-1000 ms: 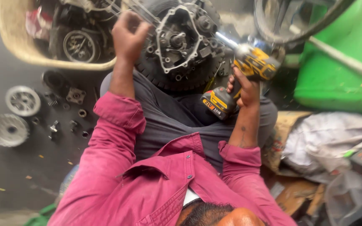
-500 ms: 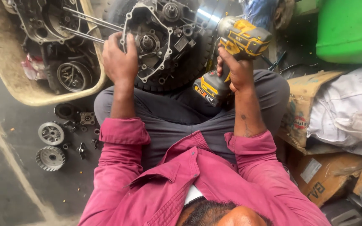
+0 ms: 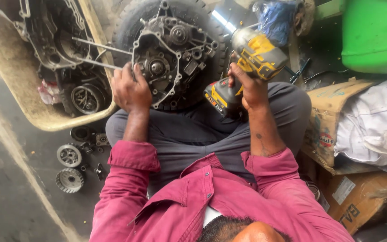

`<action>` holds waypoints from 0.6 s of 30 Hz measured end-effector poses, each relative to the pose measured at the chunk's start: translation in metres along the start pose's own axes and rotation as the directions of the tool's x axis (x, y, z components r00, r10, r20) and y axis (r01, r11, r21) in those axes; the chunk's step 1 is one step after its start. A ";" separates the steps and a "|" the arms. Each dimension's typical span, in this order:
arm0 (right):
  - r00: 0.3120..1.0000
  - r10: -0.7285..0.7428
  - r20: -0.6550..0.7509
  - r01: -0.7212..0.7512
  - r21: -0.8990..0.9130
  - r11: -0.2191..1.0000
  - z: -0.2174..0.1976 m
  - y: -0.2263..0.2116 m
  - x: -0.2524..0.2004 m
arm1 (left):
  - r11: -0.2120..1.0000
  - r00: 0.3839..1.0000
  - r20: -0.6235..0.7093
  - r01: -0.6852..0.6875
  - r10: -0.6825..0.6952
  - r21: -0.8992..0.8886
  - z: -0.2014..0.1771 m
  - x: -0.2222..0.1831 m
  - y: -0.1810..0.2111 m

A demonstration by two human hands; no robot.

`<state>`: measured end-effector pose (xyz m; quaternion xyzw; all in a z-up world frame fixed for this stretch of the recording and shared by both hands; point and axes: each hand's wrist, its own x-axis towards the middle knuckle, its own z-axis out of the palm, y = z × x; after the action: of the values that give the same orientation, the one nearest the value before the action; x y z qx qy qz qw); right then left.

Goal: Disassembling and inspecting motorcycle engine components while sitting on a workshop floor.

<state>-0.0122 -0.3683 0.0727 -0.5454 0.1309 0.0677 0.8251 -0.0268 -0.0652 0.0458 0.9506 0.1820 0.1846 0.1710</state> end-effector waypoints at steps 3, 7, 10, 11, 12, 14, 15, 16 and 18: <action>1.000 0.006 0.009 -0.006 0.030 1.000 -0.003 0.005 0.000 | 1.000 1.000 0.002 0.009 -0.009 0.011 -0.002 -0.001 0.003; 1.000 0.006 -0.005 -0.006 0.064 0.998 -0.004 0.007 0.003 | 1.000 1.000 0.018 0.024 -0.024 0.005 -0.002 0.000 0.003; 0.999 0.024 -0.034 -0.021 0.078 0.997 -0.004 0.006 0.003 | 1.000 0.999 0.028 0.025 -0.025 -0.007 -0.001 -0.001 0.002; 0.998 0.032 -0.048 -0.028 0.079 0.996 -0.004 0.006 0.004 | 1.000 0.999 0.025 0.023 -0.022 -0.018 0.000 -0.001 0.001; 0.998 0.036 -0.049 -0.032 0.081 0.996 -0.004 0.006 0.006 | 1.000 0.999 0.028 0.023 -0.022 -0.014 0.000 -0.001 0.001; 0.996 0.052 -0.069 -0.047 0.067 0.997 -0.006 0.008 0.007 | 0.999 1.000 0.015 0.020 -0.020 -0.038 0.002 -0.001 0.001; 0.995 0.060 -0.075 -0.055 0.071 0.996 -0.008 0.011 0.007 | 0.999 1.000 0.025 0.019 -0.018 -0.033 0.003 -0.001 0.000; 0.994 0.071 -0.084 -0.067 0.055 0.996 -0.010 0.014 0.008 | 0.999 0.999 0.033 0.025 -0.024 -0.033 0.004 -0.002 -0.001; 0.992 0.091 -0.092 -0.087 0.043 0.995 -0.010 0.016 0.009 | 0.999 0.999 0.045 0.032 -0.031 -0.026 0.006 -0.003 -0.004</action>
<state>-0.0094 -0.3713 0.0527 -0.5253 0.1950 0.0760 0.8248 -0.0277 -0.0649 0.0381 0.9490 0.1906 0.1633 0.1907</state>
